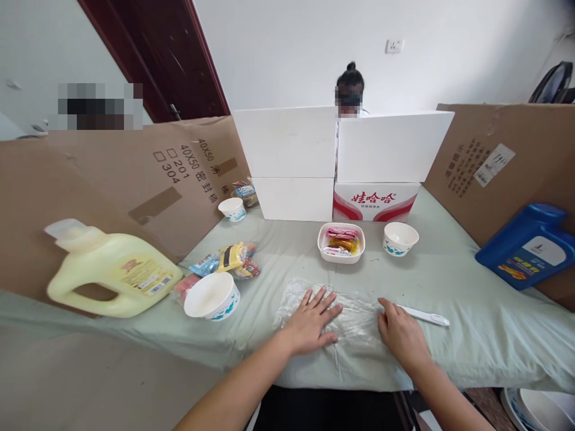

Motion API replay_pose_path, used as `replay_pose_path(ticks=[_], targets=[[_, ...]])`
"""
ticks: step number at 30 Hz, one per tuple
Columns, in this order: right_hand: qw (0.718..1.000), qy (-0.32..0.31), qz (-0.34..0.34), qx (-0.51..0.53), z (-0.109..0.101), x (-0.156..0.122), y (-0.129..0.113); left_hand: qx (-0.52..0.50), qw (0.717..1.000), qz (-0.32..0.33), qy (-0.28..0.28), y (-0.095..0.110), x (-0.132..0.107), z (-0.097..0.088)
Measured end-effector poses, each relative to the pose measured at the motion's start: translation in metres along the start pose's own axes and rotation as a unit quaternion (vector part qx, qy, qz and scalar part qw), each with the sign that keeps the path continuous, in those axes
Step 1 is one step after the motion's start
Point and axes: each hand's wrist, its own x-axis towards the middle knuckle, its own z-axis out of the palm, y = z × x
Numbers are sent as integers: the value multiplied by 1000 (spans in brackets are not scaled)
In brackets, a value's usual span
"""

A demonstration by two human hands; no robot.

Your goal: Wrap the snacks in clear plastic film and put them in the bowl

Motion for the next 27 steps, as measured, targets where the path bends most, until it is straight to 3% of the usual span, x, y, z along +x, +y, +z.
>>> replay_pose_path(ticks=[3,6,10,13,15,18,21,24,27], targets=[[1000,17,6,-19,-15,11,3,-5,999,-27,-46,1,-1,5],[999,10,-42,6,-24,22,-16,-9,999,-29,-43,3,-2,8],[978,-118,-166,45,-8,21,-47,-8,999,-26,-28,2,-3,9],[970,-171,-170,34,10,11,-45,5,998,-51,-31,-14,-16,5],[974,-163,-156,27,15,5,-36,19,996,-86,-19,-31,-32,0],[975,-137,-169,32,6,-3,-23,42,991,-121,48,-51,-64,-10],[966,-120,-222,59,-13,-15,-16,35,990,-79,114,-52,-90,-15],[961,-107,-241,86,-27,-33,-9,4,994,-17,108,-43,-103,-13],[966,-88,-214,114,-32,-48,-4,-15,994,8,105,-38,-104,-8]])
